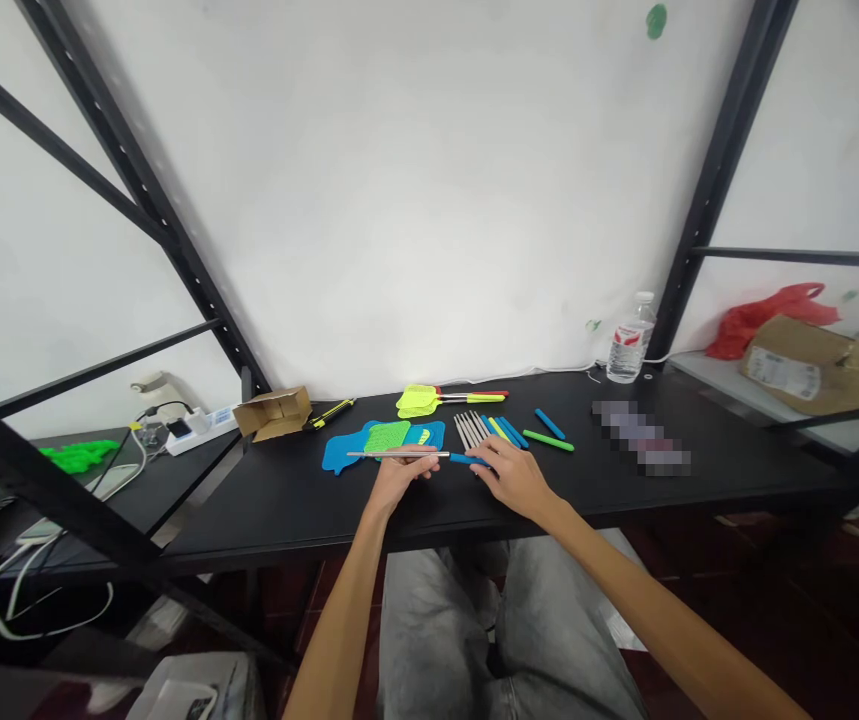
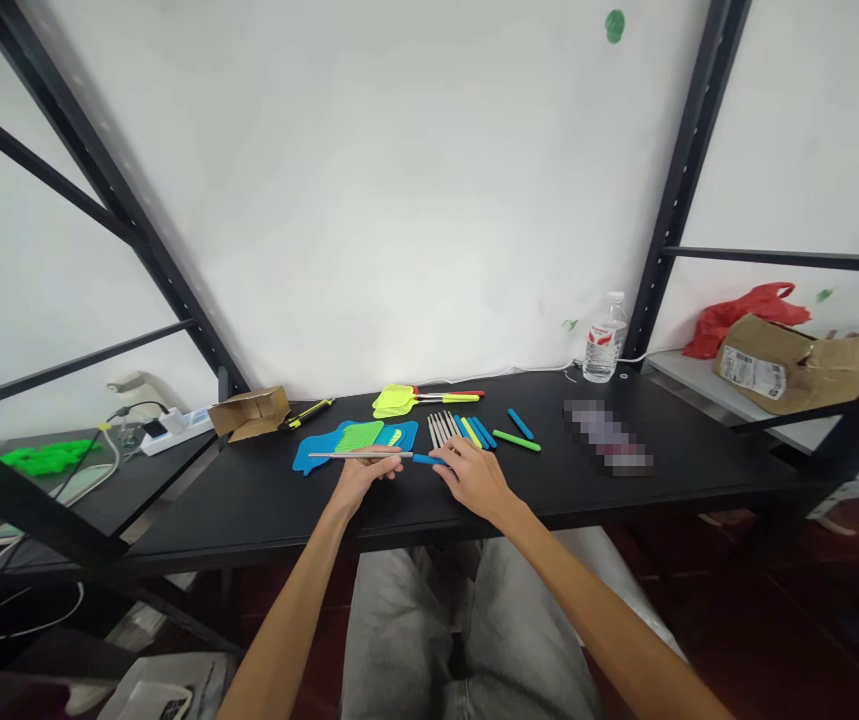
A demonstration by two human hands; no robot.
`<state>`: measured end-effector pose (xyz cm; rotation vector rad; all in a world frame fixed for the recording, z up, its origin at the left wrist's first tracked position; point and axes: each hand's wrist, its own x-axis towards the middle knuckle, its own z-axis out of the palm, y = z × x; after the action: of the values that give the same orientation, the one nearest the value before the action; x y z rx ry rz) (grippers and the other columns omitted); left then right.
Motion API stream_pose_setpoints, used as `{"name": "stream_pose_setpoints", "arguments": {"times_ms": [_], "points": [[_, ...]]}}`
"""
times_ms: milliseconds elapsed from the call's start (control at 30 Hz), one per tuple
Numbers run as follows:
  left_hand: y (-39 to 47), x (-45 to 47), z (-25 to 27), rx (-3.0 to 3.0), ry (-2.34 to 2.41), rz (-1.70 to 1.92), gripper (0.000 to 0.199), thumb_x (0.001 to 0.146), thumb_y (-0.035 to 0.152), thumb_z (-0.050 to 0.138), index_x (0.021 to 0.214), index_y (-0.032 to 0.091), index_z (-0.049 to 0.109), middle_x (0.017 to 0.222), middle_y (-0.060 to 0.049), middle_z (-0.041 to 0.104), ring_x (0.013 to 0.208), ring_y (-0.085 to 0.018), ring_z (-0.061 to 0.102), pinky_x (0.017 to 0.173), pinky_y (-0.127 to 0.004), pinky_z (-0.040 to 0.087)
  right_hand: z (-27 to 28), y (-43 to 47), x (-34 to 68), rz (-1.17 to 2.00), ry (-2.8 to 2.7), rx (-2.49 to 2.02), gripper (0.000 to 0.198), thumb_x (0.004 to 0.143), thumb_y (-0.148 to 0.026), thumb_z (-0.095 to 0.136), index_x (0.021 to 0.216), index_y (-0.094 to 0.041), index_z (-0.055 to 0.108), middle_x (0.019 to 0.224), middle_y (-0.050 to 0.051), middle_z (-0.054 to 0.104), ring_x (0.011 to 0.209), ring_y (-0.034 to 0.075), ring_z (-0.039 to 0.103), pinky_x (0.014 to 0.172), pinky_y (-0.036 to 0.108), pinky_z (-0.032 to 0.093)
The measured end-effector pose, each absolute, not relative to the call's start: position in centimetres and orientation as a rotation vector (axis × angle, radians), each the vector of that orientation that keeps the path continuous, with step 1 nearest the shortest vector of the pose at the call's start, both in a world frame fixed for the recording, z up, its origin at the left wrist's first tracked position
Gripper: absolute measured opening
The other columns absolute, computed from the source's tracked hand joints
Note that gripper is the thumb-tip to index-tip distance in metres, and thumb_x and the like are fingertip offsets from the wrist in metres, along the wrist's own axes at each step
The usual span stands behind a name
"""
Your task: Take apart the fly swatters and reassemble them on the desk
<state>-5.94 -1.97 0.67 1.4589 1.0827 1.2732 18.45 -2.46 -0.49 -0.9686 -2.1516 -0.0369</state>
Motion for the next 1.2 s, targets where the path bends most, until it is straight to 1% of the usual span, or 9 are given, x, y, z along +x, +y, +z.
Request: {"name": "stream_pose_setpoints", "arguments": {"times_ms": [233,467,567,667,767,933,1033,1133,1200], "points": [[-2.2,-5.7,1.1,1.557,1.067,1.201,0.037,0.073,0.042,0.079,0.097,0.014,0.079,0.074,-0.009,0.073,0.066,-0.019,0.065,0.061,-0.029,0.05,-0.4,-2.5,18.5,0.0,-2.171,-0.989,0.028,0.1,-0.032,0.046,0.119,-0.025,0.066,0.112,0.008,0.065,0.101,0.02,0.064,0.081,0.031,0.051],[-1.9,-5.8,0.8,1.666,1.052,1.066,0.034,0.072,0.043,0.079,0.095,0.017,0.079,0.075,-0.008,0.075,0.066,-0.018,0.064,0.061,-0.028,0.049,-0.2,-2.6,18.4,0.002,-2.247,-0.911,0.024,0.101,-0.03,0.047,0.115,-0.023,0.065,0.108,0.008,0.065,0.103,0.02,0.062,0.083,0.03,0.049],[-2.0,-5.7,1.0,1.699,1.079,1.036,0.036,0.071,0.043,0.081,0.096,0.017,0.079,0.082,-0.008,0.076,0.072,-0.019,0.066,0.065,-0.029,0.05,-0.1,-2.7,18.4,0.033,-2.28,-0.891,0.021,0.101,-0.03,0.048,0.113,-0.023,0.063,0.108,0.007,0.065,0.102,0.019,0.062,0.082,0.029,0.048],[-2.2,-5.7,1.5,1.725,1.079,1.025,0.041,0.069,0.042,0.082,0.103,0.019,0.077,0.087,-0.007,0.075,0.078,-0.021,0.066,0.071,-0.03,0.05,0.1,-2.7,18.4,0.062,-2.279,-0.887,0.019,0.101,-0.029,0.048,0.111,-0.022,0.062,0.107,0.006,0.065,0.101,0.019,0.062,0.081,0.028,0.047],[-2.2,-5.7,1.6,1.694,1.059,1.064,0.046,0.07,0.043,0.081,0.109,0.019,0.075,0.078,-0.005,0.072,0.071,-0.018,0.063,0.068,-0.028,0.048,0.1,-2.6,18.5,0.089,-2.231,-0.915,0.017,0.101,-0.027,0.047,0.11,-0.022,0.06,0.107,0.006,0.065,0.099,0.018,0.062,0.08,0.028,0.047],[-1.8,-6.2,0.9,1.456,1.104,1.316,0.043,0.08,0.053,0.069,0.101,0.015,0.072,0.073,-0.006,0.071,0.058,-0.013,0.057,0.055,-0.024,0.041,-0.1,-2.4,18.6,0.117,-2.132,-1.024,0.018,0.1,-0.027,0.045,0.109,-0.024,0.06,0.11,0.006,0.064,0.096,0.018,0.063,0.079,0.028,0.048],[-1.3,-6.4,0.5,1.29,1.114,1.457,0.047,0.083,0.061,0.06,0.088,0.015,0.068,0.066,-0.005,0.068,0.052,-0.012,0.055,0.051,-0.024,0.04,-0.2,-2.2,18.7,0.099,-2.067,-1.115,0.02,0.101,-0.028,0.042,0.109,-0.024,0.06,0.11,0.006,0.064,0.096,0.02,0.063,0.076,0.029,0.047],[-1.0,-6.5,0.3,1.181,1.121,1.532,0.047,0.083,0.064,0.059,0.078,0.017,0.061,0.06,-0.002,0.063,0.047,-0.01,0.051,0.049,-0.023,0.039,-0.3,-2.2,18.8,0.079,-2.01,-1.2,0.02,0.101,-0.03,0.042,0.108,-0.024,0.059,0.111,0.006,0.063,0.093,0.02,0.063,0.071,0.029,0.046],[-1.0,-6.5,0.3,1.162,1.116,1.532,0.045,0.082,0.062,0.062,0.079,0.017,0.06,0.06,-0.001,0.062,0.048,-0.01,0.051,0.049,-0.023,0.04,-0.4,-2.1,18.8,0.072,-2.0,-1.224,0.019,0.1,-0.03,0.042,0.108,-0.024,0.059,0.112,0.006,0.062,0.093,0.02,0.062,0.069,0.028,0.045]]}}
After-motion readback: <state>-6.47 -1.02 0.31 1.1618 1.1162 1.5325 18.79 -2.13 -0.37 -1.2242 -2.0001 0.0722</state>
